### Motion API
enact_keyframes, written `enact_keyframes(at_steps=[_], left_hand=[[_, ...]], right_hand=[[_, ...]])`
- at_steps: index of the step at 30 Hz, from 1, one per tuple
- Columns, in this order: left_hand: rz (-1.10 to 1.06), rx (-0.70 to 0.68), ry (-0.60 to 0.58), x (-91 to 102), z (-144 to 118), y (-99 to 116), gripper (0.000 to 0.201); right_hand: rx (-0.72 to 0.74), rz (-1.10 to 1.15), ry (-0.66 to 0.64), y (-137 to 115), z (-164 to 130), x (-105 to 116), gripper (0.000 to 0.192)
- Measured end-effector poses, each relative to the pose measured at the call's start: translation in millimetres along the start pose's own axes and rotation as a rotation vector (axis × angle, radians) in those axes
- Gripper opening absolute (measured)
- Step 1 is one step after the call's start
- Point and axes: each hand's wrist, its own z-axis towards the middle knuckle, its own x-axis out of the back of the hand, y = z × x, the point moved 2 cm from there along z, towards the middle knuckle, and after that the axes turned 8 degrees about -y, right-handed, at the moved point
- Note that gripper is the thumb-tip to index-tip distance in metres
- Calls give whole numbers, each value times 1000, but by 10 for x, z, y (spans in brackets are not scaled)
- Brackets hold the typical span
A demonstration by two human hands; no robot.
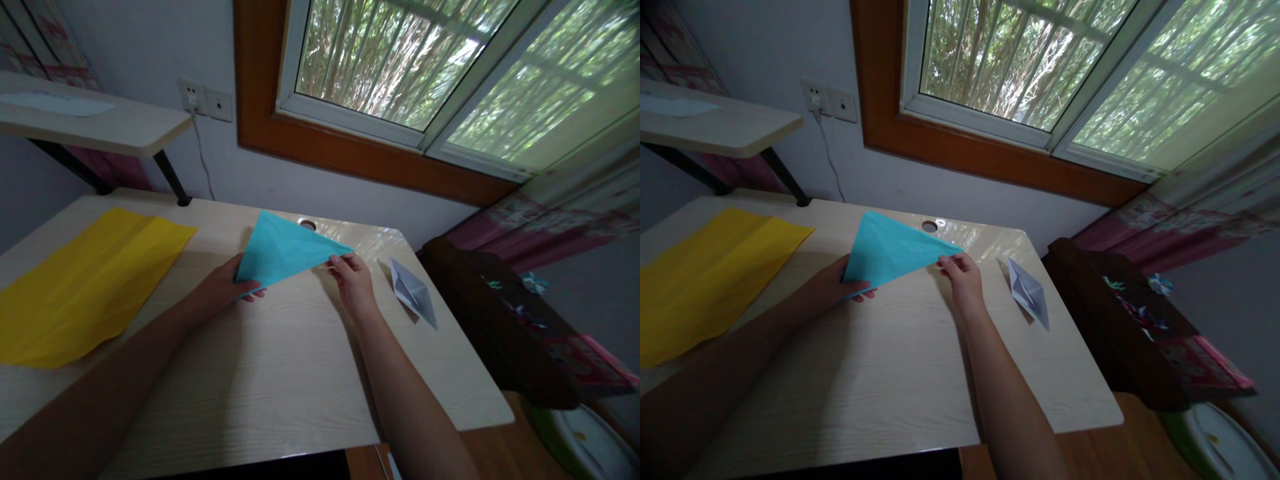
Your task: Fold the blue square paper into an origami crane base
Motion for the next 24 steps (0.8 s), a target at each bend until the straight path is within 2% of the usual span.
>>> enact_keyframes(at_steps=[7, 12, 17, 24], left_hand=[[109, 5, -3, -31, -6, 23, 51], [85, -30, -2, -20, -3, 5, 55], [52, -8, -8, -4, 6, -22, 59], [38, -22, -60, -11, -3, 19, 59]], right_hand=[[45, 105, 19, -45, -7, 15, 15], [82, 65, 68, -102, -1, 32, 19], [114, 50, 110, -118, 29, 71, 22], [175, 34, 169, -104, 54, 141, 23]])
